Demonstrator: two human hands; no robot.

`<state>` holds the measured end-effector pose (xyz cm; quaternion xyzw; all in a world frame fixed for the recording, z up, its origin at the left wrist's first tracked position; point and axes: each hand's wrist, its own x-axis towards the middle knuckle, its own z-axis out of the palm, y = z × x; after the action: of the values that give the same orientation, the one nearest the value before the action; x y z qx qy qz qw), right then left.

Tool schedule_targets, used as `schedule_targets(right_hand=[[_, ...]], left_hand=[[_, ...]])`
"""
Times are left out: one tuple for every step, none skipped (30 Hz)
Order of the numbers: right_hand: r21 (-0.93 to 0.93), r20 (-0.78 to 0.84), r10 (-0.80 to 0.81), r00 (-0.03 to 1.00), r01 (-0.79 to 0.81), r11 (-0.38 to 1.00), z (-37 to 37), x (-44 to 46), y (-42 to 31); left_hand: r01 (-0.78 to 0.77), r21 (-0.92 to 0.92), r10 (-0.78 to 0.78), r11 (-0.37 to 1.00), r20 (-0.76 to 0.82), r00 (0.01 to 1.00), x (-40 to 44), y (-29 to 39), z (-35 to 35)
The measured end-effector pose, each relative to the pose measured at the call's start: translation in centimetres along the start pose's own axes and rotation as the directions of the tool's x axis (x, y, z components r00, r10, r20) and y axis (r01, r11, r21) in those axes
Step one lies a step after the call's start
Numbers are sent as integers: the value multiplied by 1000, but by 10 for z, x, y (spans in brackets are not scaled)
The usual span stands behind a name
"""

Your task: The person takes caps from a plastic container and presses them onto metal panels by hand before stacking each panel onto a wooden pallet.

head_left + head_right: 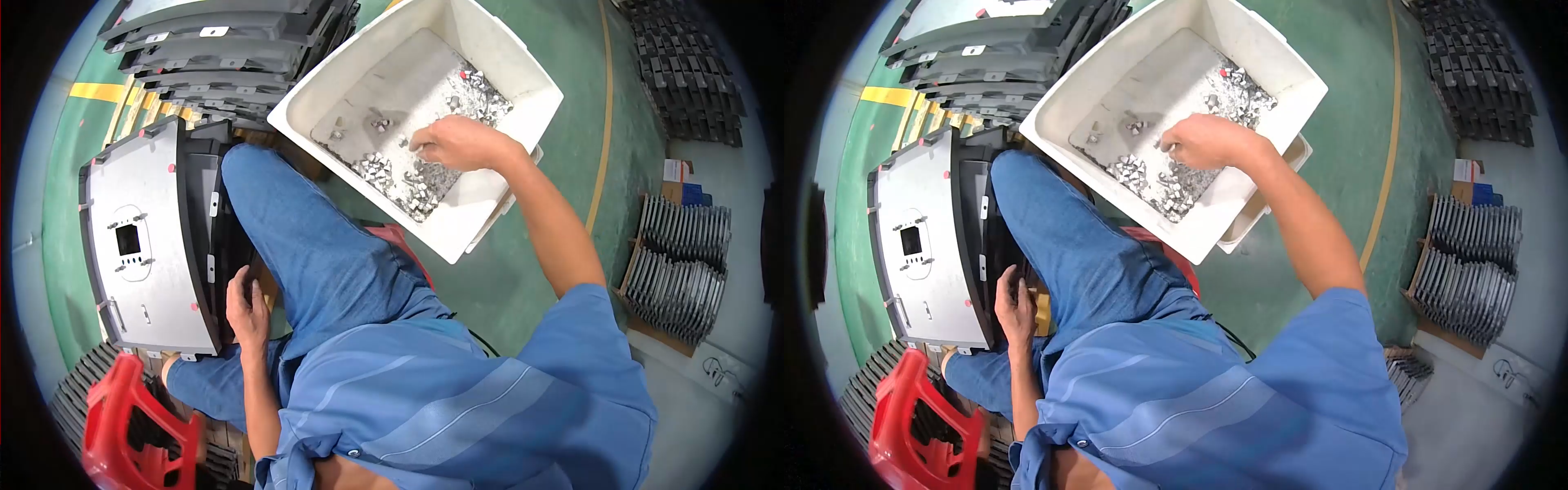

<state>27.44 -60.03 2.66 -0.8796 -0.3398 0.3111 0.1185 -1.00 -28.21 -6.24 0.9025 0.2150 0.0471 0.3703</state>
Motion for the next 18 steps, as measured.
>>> schedule_targets(right_hand=[[2, 64, 12, 998, -12, 1000, 1, -2, 0], [6, 69, 13, 998, -14, 1000, 4, -3, 1], [15, 82, -9, 997, 8, 1000, 6, -3, 2], [23, 94, -32, 995, 30, 999, 7, -2, 3], [23, 95, -34, 995, 32, 999, 6, -2, -1], [27, 123, -49, 991, 46, 999, 5, -2, -8], [32, 152, -63, 986, 59, 998, 5, -2, -12], [31, 153, -65, 986, 61, 998, 7, 0, -14], [4, 195, -68, 978, 69, 998, 10, 2, -16], [-23, 236, -70, 969, 78, 997, 12, 4, -16], [-23, 236, -70, 969, 78, 997, 14, 6, -15], [6, 227, -75, 971, 76, 997, 16, 8, -13], [36, 217, -79, 973, 73, 997, 17, 10, -11], [40, 221, -77, 972, 70, 997, 17, 11, -9], [-19, 34, -70, 997, 71, 997, 16, 11, -7], [-79, -156, -72, 985, 60, 995, 15, 11, -6], [-31, -214, -79, 974, 74, 997, 14, 9, -4], [-28, -213, -73, 974, 69, 997, 11, 6, -3]], left_hand=[[3, 1, -3, 1000, 5, 1000, 0, -1, 0], [11, -8, -11, 1000, 17, 1000, 0, -1, -1], [19, -18, -19, 1000, 26, 999, 1, 0, 0], [21, -18, -21, 1000, 27, 999, 0, -1, 0], [16, -9, -16, 1000, 27, 1000, 1, -1, 0], [12, 2, -12, 1000, 26, 1000, 1, -1, 0], [14, 3, -14, 1000, 26, 1000, 1, -1, 0], [-5, 13, 5, 1000, 20, 1000, 2, -1, 0], [-25, 23, 24, 999, 13, 1000, 2, -1, 0], [-24, 22, 24, 999, 13, 1000, 2, 0, 0], [-10, 17, 9, 1000, 18, 1000, 2, 2, -1], [5, 12, -5, 1000, 24, 1000, 2, 3, -1], [5, 12, -6, 1000, 26, 1000, 2, 2, -1], [12, 17, -12, 1000, 23, 1000, 1, -1, 0], [18, 21, -18, 1000, 20, 1000, 1, -3, 0], [17, 20, -18, 1000, 25, 1000, 1, -4, 1], [11, 13, -11, 1000, 23, 1000, 1, -5, 2], [5, 5, -5, 1000, 23, 1000, 1, -6, 2]])
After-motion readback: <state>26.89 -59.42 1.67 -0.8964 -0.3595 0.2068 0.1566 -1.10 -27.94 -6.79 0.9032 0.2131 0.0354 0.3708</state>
